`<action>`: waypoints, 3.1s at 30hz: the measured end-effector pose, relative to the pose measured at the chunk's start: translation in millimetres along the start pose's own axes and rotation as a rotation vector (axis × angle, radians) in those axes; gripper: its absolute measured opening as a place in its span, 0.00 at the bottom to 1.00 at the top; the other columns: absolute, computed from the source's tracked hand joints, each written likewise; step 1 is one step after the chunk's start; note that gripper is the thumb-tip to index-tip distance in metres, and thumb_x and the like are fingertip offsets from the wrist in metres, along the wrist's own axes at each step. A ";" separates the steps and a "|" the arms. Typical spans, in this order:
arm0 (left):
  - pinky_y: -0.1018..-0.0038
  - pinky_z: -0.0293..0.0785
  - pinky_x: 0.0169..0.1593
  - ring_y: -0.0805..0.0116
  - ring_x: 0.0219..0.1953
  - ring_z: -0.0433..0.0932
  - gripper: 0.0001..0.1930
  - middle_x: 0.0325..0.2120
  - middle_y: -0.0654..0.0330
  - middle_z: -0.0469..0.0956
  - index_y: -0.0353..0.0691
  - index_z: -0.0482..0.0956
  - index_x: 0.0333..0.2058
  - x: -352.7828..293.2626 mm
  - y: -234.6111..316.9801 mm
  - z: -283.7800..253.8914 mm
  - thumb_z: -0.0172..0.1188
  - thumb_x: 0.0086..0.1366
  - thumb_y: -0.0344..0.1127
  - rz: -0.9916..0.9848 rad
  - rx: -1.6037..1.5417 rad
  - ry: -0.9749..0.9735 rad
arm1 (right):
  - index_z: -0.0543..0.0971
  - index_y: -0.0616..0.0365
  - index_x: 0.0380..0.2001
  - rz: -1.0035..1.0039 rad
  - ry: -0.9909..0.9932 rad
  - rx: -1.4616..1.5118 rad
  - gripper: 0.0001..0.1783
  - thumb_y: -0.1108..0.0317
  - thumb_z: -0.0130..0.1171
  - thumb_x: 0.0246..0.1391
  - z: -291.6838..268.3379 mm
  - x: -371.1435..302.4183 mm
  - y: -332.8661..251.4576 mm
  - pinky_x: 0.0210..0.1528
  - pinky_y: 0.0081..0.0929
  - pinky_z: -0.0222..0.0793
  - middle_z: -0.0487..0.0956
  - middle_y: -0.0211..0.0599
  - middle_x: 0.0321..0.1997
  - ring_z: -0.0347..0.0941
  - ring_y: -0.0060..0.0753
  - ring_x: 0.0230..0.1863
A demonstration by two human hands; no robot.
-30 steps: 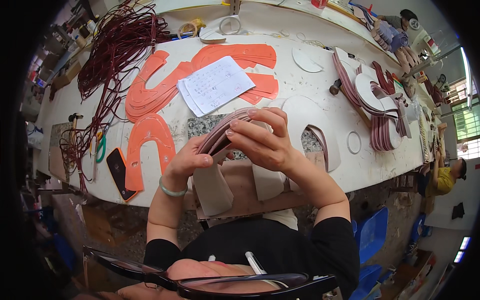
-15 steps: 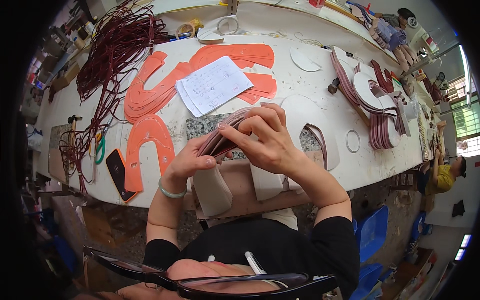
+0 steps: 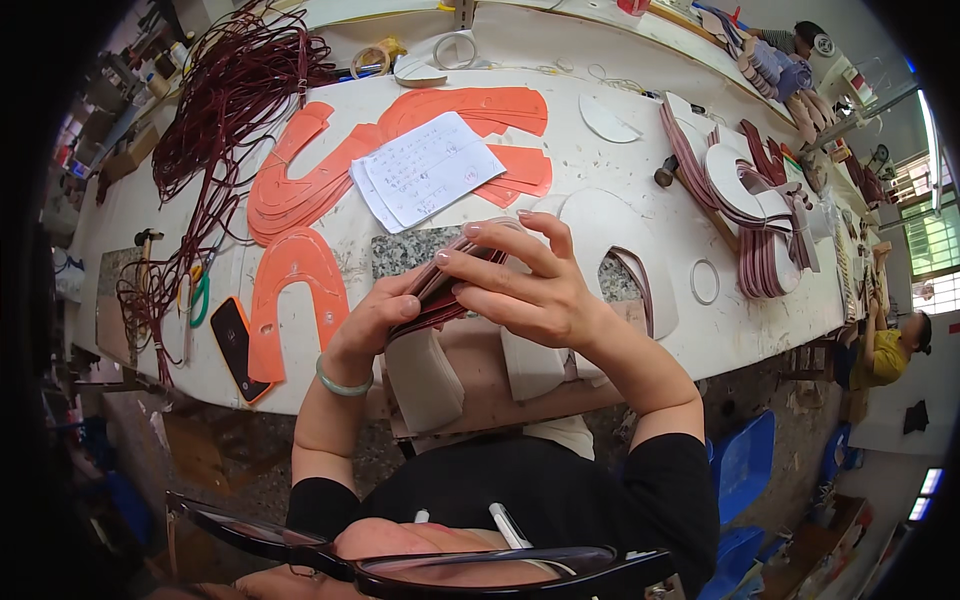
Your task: The person adheres reinforcement patches onto U-shaped shoe pieces by hand, stacks the pieces together, secures them with a rubber band, and applies tape around them.
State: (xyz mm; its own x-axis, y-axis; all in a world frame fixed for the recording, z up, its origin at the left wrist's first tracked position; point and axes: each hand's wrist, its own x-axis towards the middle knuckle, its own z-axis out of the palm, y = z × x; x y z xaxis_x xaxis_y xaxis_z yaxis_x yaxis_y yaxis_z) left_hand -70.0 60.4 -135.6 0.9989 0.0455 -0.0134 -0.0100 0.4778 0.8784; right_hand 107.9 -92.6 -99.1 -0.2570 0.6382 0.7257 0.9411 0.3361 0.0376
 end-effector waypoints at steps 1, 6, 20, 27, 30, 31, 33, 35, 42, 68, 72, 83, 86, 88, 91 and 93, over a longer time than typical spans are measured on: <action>0.70 0.58 0.66 0.64 0.63 0.64 0.35 0.63 0.52 0.64 0.29 0.58 0.65 0.0 1.6 1.6 0.55 0.62 0.40 -0.001 -0.019 -0.007 | 0.78 0.44 0.34 -0.011 -0.005 -0.007 0.10 0.66 0.65 0.46 0.3 -1.4 0.0 0.60 0.42 0.56 0.79 0.25 0.55 0.69 0.34 0.57; 0.70 0.60 0.65 0.64 0.63 0.64 0.35 0.62 0.53 0.65 0.31 0.59 0.65 -0.2 3.0 1.9 0.56 0.62 0.40 0.014 -0.068 -0.038 | 0.79 0.45 0.37 -0.034 0.061 0.040 0.13 0.68 0.64 0.45 5.2 -5.8 -0.4 0.59 0.41 0.57 0.79 0.24 0.50 0.69 0.34 0.54; 0.67 0.56 0.66 0.61 0.65 0.61 0.38 0.63 0.50 0.61 0.32 0.57 0.66 6.0 -4.4 3.7 0.62 0.61 0.41 0.154 0.240 -0.028 | 0.81 0.49 0.44 -0.024 -0.006 0.058 0.24 0.74 0.61 0.37 -0.2 0.1 2.6 0.55 0.40 0.62 0.74 0.25 0.42 0.66 0.34 0.49; 0.67 0.59 0.64 0.61 0.62 0.66 0.42 0.62 0.50 0.63 0.32 0.57 0.66 -0.9 5.9 10.1 0.65 0.56 0.40 0.172 0.363 -0.085 | 0.82 0.44 0.40 0.066 0.054 0.168 0.22 0.72 0.68 0.34 -2.0 15.6 7.0 0.56 0.42 0.63 0.73 0.34 0.55 0.69 0.39 0.55; 0.68 0.79 0.39 0.60 0.35 0.80 0.42 0.43 0.44 0.76 0.25 0.63 0.58 -3.3 8.4 6.8 0.64 0.48 0.46 -0.082 0.095 0.024 | 0.72 0.49 0.56 0.266 -0.164 0.491 0.38 0.72 0.75 0.37 -8.4 18.6 18.5 0.54 0.36 0.68 0.75 0.41 0.52 0.73 0.40 0.53; 0.68 0.79 0.39 0.60 0.35 0.80 0.42 0.43 0.44 0.76 0.25 0.63 0.58 -3.0 10.1 8.3 0.64 0.48 0.46 -0.089 0.105 -0.006 | 0.72 0.49 0.56 0.281 -0.153 0.464 0.38 0.72 0.75 0.37 -10.7 15.7 19.9 0.54 0.36 0.68 0.75 0.41 0.52 0.73 0.40 0.53; 0.66 0.80 0.33 0.55 0.29 0.80 0.42 0.35 0.42 0.77 0.23 0.64 0.56 -2.5 8.3 14.2 0.60 0.49 0.51 -0.028 -0.409 0.163 | 0.66 0.54 0.60 0.832 -0.140 0.987 0.42 0.69 0.76 0.42 -16.1 8.6 22.1 0.52 0.30 0.69 0.77 0.39 0.50 0.74 0.32 0.50; 0.65 0.79 0.28 0.52 0.27 0.79 0.39 0.31 0.39 0.77 0.23 0.65 0.54 -3.4 -2.4 -1.3 0.55 0.52 0.51 -0.045 -0.522 0.168 | 0.62 0.57 0.64 0.854 -0.131 1.169 0.40 0.66 0.70 0.51 -16.1 2.0 34.7 0.51 0.26 0.69 0.77 0.39 0.48 0.73 0.25 0.46; 0.65 0.79 0.29 0.53 0.26 0.80 0.31 0.33 0.42 0.79 0.27 0.67 0.52 21.2 -22.4 -38.3 0.47 0.58 0.47 -0.170 -0.325 0.423 | 0.83 0.54 0.42 1.131 0.018 -0.073 0.13 0.63 0.62 0.56 -70.2 -137.8 100.1 0.45 0.35 0.74 0.83 0.37 0.41 0.79 0.38 0.43; 0.67 0.78 0.42 0.53 0.41 0.78 0.26 0.44 0.40 0.76 0.25 0.68 0.54 -6.8 -52.1 9.2 0.53 0.60 0.36 0.211 0.624 0.860 | 0.77 0.60 0.45 0.922 0.699 1.716 0.10 0.74 0.57 0.60 -67.4 -125.3 -21.1 0.54 0.31 0.68 0.80 0.41 0.45 0.75 0.30 0.48; 0.71 0.72 0.48 0.59 0.54 0.72 0.24 0.51 0.49 0.74 0.31 0.73 0.54 8.8 -20.0 76.2 0.64 0.58 0.25 0.559 1.433 0.770 | 0.79 0.59 0.43 0.960 0.542 1.686 0.11 0.79 0.60 0.55 -54.0 -101.8 -36.6 0.55 0.29 0.67 0.71 0.45 0.60 0.71 0.32 0.55; 0.76 0.71 0.32 0.69 0.32 0.77 0.20 0.35 0.56 0.80 0.35 0.74 0.51 17.6 -43.3 127.1 0.61 0.59 0.20 0.550 0.953 0.412 | 0.64 0.57 0.66 0.621 0.523 1.922 0.32 0.48 0.44 0.66 -22.9 -75.5 -59.6 0.74 0.42 0.33 0.38 0.42 0.78 0.33 0.36 0.77; 0.73 0.72 0.35 0.63 0.35 0.77 0.15 0.35 0.55 0.80 0.33 0.78 0.47 12.1 -49.2 124.1 0.59 0.60 0.19 0.535 0.996 0.320 | 0.65 0.58 0.65 0.711 0.526 1.819 0.32 0.46 0.34 0.69 -13.7 -77.3 -57.9 0.74 0.42 0.29 0.41 0.39 0.78 0.32 0.36 0.77; 0.74 0.73 0.33 0.64 0.35 0.78 0.14 0.35 0.55 0.80 0.33 0.78 0.46 5.0 -50.1 124.6 0.60 0.60 0.21 0.480 0.936 0.340 | 0.67 0.61 0.63 0.662 0.417 1.544 0.26 0.57 0.36 0.71 -12.8 -72.4 -59.3 0.74 0.42 0.33 0.49 0.41 0.76 0.35 0.41 0.77; 0.76 0.74 0.29 0.66 0.33 0.81 0.12 0.36 0.53 0.81 0.33 0.79 0.44 -5.2 -55.5 116.3 0.62 0.61 0.24 0.428 0.753 0.426 | 0.70 0.62 0.61 0.535 0.104 1.141 0.22 0.64 0.41 0.69 -22.3 -56.0 -60.4 0.74 0.42 0.36 0.54 0.45 0.74 0.39 0.45 0.77; 0.76 0.76 0.28 0.68 0.31 0.82 0.11 0.38 0.52 0.82 0.32 0.80 0.42 -10.4 -59.8 106.3 0.64 0.60 0.25 0.579 0.948 0.538 | 0.71 0.62 0.59 0.485 0.103 1.106 0.21 0.68 0.45 0.66 -10.7 -51.0 -57.7 0.73 0.43 0.40 0.60 0.48 0.71 0.42 0.50 0.76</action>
State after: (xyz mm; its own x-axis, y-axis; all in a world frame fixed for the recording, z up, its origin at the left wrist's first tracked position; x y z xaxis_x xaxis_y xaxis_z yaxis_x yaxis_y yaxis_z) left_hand -74.9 -61.9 -137.2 0.7101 0.5009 0.4948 -0.1826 -0.5477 0.8165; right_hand 69.0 -151.9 -130.9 0.1367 0.8208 0.5546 0.2252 0.5195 -0.8243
